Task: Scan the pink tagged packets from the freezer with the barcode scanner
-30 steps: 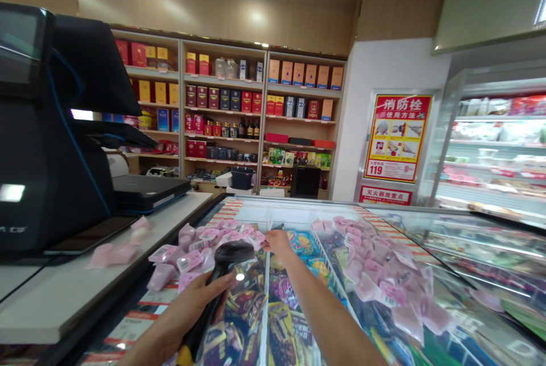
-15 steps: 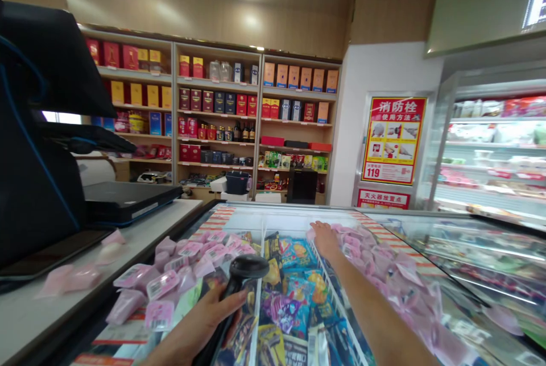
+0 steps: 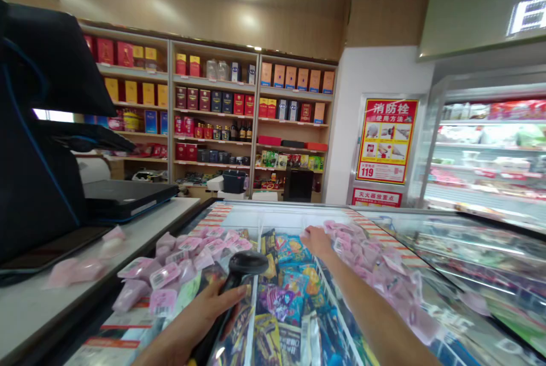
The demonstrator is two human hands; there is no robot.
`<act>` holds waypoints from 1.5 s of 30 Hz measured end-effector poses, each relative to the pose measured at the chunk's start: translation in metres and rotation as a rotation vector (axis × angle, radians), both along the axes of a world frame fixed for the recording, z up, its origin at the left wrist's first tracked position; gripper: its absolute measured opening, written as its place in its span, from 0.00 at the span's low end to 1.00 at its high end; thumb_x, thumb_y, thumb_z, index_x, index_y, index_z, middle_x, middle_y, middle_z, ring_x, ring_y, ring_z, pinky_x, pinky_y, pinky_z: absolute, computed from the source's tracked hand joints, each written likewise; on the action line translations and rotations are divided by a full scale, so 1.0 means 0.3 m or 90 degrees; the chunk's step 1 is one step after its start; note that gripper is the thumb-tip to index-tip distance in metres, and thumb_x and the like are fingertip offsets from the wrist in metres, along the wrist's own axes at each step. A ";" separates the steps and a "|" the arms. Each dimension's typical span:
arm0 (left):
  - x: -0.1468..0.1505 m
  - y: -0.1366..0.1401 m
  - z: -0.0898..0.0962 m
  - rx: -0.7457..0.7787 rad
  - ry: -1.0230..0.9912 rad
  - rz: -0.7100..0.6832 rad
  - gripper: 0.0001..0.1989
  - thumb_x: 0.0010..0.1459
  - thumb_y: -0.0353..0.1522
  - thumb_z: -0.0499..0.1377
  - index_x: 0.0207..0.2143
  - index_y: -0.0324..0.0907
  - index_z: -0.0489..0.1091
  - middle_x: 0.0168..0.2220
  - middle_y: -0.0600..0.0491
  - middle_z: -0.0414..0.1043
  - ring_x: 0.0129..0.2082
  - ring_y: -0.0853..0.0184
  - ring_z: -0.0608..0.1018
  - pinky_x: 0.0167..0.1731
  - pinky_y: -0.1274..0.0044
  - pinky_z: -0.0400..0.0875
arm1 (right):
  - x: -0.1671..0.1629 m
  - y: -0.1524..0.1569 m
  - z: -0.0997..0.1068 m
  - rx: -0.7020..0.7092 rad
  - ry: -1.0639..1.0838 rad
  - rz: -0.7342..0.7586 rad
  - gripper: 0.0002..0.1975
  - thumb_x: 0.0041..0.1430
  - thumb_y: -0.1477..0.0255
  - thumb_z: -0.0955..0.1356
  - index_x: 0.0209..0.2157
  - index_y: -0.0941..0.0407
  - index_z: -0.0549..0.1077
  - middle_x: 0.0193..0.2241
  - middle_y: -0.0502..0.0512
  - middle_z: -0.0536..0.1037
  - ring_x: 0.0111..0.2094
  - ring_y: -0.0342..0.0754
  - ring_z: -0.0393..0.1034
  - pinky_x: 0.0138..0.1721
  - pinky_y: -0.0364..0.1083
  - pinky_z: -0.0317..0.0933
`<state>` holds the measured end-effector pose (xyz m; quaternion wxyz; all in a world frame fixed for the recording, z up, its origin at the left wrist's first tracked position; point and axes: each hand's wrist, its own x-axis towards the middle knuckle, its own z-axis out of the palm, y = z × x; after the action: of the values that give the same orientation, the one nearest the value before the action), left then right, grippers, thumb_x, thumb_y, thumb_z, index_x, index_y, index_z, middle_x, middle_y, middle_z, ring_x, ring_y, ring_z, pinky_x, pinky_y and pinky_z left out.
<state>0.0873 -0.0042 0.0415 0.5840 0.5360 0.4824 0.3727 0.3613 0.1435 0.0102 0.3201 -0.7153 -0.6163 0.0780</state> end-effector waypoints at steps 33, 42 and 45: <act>-0.055 -0.116 0.017 0.025 0.000 -0.048 0.16 0.41 0.44 0.56 0.20 0.40 0.57 0.12 0.61 0.60 0.11 0.76 0.62 0.14 0.82 0.54 | -0.287 -0.191 -0.039 -0.127 0.868 0.099 0.09 0.49 0.66 0.63 0.24 0.58 0.64 0.16 0.49 0.69 0.18 0.38 0.63 0.21 0.37 0.58; -0.116 -0.105 0.011 0.027 0.017 -0.051 0.17 0.41 0.44 0.55 0.19 0.40 0.58 0.13 0.60 0.61 0.12 0.77 0.62 0.15 0.82 0.54 | -0.326 -0.185 -0.054 -0.163 0.722 0.089 0.11 0.52 0.64 0.59 0.25 0.58 0.64 0.15 0.49 0.68 0.14 0.41 0.63 0.19 0.42 0.59; -0.153 -0.124 0.021 0.020 0.049 -0.004 0.18 0.40 0.46 0.56 0.18 0.40 0.58 0.12 0.60 0.60 0.12 0.77 0.61 0.15 0.82 0.54 | -0.359 -0.172 -0.071 -0.172 0.676 0.075 0.09 0.51 0.66 0.59 0.27 0.58 0.64 0.14 0.48 0.67 0.14 0.42 0.63 0.17 0.42 0.58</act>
<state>0.0413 -0.0415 0.0478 0.5575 0.5606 0.4972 0.3575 0.2537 0.0918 -0.0110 0.4876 -0.5766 -0.3934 0.5244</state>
